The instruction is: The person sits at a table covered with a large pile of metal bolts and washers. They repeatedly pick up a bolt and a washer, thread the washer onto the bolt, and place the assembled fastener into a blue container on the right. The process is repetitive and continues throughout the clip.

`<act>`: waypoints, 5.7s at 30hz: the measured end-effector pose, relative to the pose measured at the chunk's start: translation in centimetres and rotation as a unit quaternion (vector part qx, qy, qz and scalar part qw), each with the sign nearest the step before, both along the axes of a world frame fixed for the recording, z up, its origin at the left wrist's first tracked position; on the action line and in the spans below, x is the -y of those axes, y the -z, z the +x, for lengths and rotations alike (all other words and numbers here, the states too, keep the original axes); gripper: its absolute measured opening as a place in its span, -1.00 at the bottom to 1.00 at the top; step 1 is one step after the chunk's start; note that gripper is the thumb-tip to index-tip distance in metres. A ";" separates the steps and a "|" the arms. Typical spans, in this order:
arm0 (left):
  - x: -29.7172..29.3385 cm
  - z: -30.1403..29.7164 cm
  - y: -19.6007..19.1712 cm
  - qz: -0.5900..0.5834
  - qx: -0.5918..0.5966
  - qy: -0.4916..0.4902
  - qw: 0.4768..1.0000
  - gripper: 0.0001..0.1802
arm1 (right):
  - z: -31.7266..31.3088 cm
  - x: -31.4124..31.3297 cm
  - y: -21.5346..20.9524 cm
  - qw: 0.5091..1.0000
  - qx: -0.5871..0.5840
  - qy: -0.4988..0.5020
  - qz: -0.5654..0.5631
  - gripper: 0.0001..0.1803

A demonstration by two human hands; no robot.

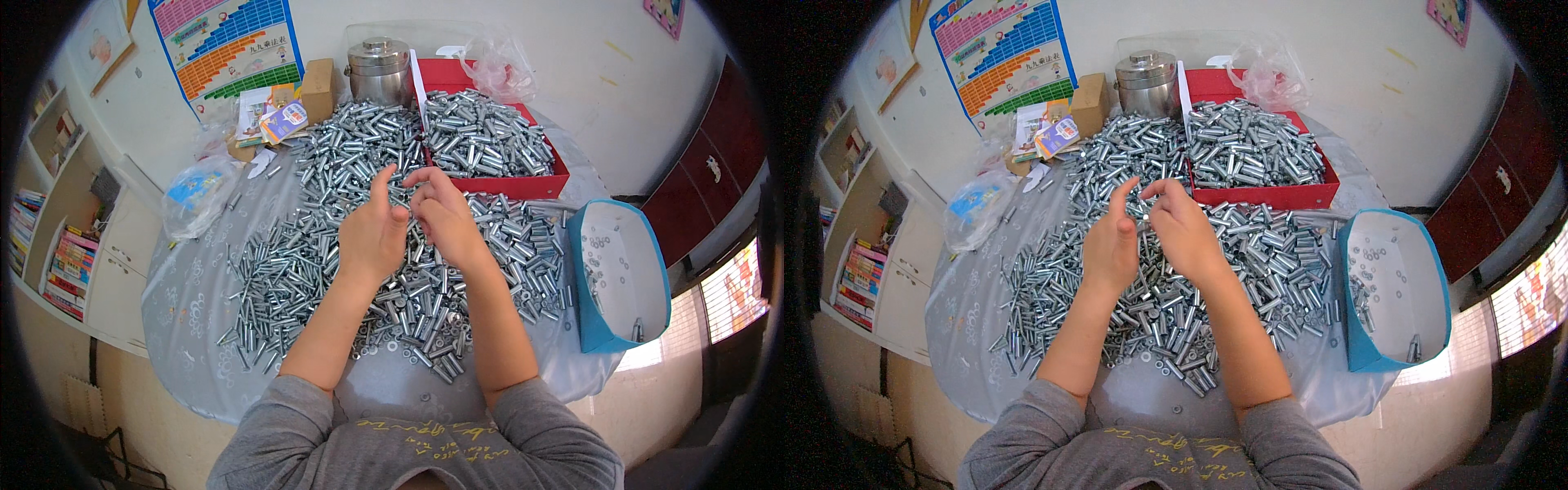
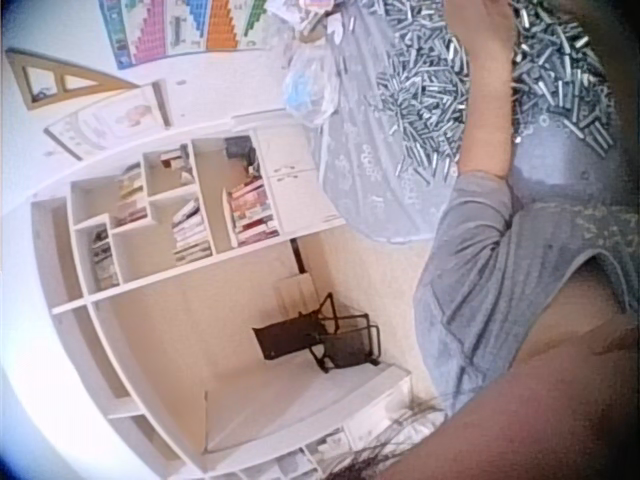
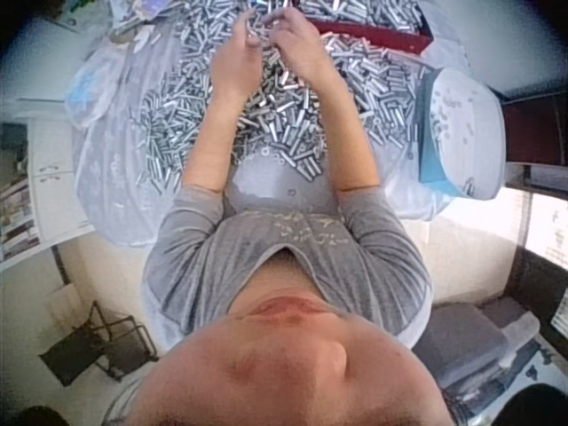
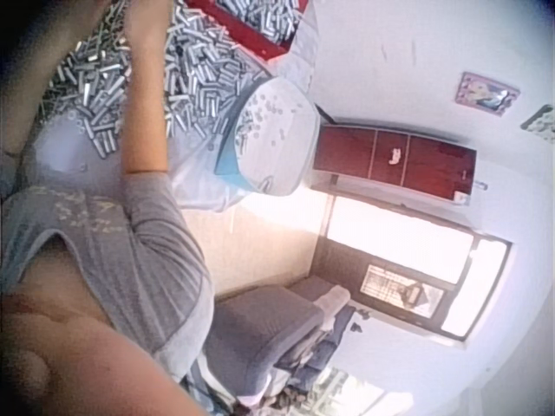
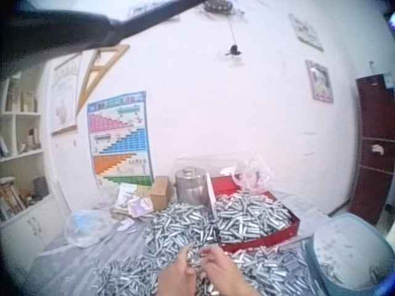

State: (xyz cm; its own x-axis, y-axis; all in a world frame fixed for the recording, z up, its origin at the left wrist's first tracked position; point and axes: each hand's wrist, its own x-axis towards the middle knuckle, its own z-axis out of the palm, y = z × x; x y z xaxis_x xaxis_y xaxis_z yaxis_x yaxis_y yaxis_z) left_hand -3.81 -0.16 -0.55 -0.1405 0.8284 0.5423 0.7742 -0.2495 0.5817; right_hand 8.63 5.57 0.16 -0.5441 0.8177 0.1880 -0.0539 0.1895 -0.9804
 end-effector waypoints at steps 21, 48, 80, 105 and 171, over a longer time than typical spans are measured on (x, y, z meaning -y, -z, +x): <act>-0.4 -0.1 0.6 -0.022 0.017 -0.012 1.000 -0.16 | -0.9 -0.7 0.8 0.996 0.085 0.004 0.000 -0.81; -0.6 0.0 0.7 -0.041 -0.004 -0.023 0.999 -0.19 | 0.0 -0.1 -0.4 0.997 0.048 -0.018 -0.064 -0.60; -0.8 -0.7 1.1 -0.045 0.064 -0.060 0.995 -0.04 | 1.8 -2.7 1.4 0.986 0.105 0.070 0.107 -0.71; -1.4 -2.6 1.2 0.107 0.129 -0.087 0.982 -0.22 | 1.0 -2.0 2.0 0.919 0.329 0.000 0.218 -0.74; -1.2 -0.6 1.0 0.070 0.119 -0.008 0.990 -0.39 | 0.9 -0.6 -0.5 0.988 -0.003 0.013 0.151 -0.81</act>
State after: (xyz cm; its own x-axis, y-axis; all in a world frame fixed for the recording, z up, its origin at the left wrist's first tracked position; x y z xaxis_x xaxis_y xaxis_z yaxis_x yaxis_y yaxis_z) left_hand -4.42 1.08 -1.51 -0.2909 0.7434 0.6023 0.6247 -0.3292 0.7081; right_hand 9.54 6.19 0.71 -0.5211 0.7377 0.4292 -0.0514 0.4749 -0.8785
